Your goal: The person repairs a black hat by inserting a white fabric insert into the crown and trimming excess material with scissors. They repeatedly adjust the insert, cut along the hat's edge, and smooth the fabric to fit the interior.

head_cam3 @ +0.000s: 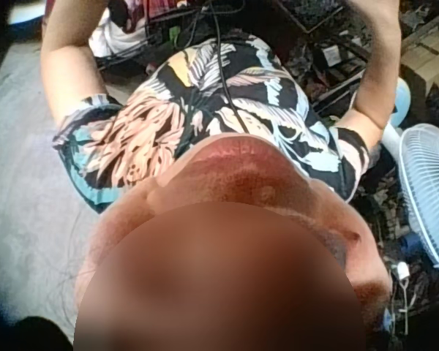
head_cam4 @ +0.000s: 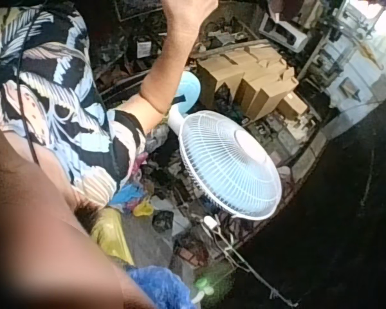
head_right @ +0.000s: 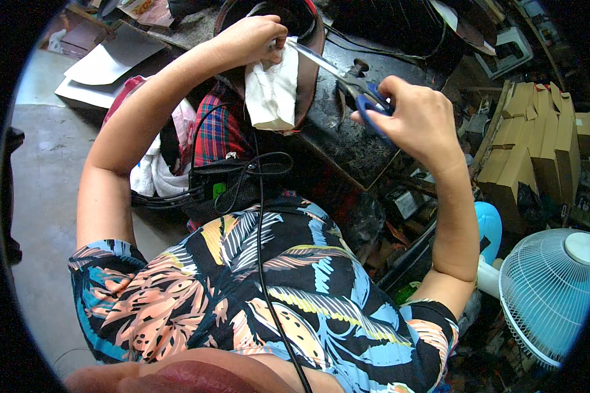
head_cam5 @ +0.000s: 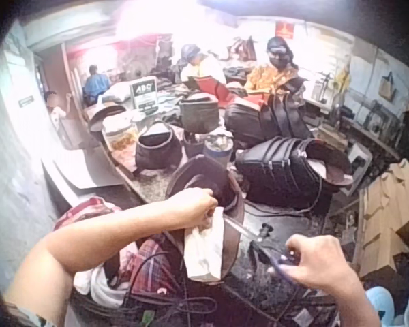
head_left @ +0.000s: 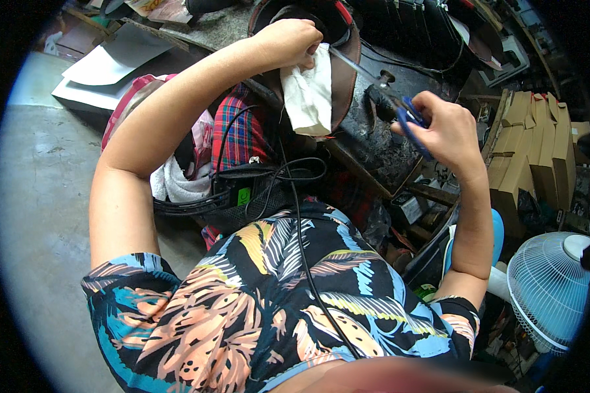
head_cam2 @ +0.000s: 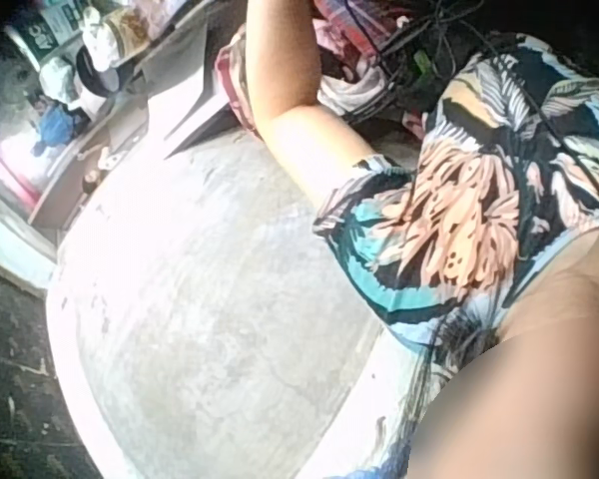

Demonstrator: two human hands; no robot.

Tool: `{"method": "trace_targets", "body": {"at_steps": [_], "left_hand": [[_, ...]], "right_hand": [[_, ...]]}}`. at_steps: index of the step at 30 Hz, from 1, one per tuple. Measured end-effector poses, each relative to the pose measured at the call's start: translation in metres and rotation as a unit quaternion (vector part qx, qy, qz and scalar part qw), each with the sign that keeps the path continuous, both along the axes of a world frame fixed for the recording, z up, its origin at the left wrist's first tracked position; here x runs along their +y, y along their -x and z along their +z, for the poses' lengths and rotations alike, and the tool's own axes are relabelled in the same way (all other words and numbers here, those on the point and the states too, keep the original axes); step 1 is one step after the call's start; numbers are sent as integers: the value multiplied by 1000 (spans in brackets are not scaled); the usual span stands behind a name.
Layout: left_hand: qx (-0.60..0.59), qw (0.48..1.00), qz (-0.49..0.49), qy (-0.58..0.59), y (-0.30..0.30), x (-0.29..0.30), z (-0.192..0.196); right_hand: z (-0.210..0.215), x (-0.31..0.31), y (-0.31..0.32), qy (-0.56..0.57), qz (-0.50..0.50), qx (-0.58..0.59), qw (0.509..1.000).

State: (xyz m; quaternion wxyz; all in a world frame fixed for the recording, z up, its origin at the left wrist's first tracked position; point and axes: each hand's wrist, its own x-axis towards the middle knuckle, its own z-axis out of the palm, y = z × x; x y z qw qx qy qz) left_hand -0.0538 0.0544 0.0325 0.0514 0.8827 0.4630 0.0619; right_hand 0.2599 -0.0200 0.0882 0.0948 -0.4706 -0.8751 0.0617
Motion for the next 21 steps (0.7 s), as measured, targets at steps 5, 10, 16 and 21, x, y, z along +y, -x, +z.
{"method": "trace_targets", "body": {"at_steps": [5, 10, 16, 21], "left_hand": [[31, 996, 44, 68, -4, -3, 12], [45, 995, -33, 80, -5, -8, 16], [37, 996, -71, 47, -1, -1, 14], [-31, 997, -5, -74, -15, 10, 0]], "right_hand": [[4, 4, 29, -33, -35, -139, 989], [6, 18, 35, -36, -36, -151, 987], [-1, 8, 46, -17, -29, -164, 986], [-10, 1, 61, -12, -52, -159, 986]]}}
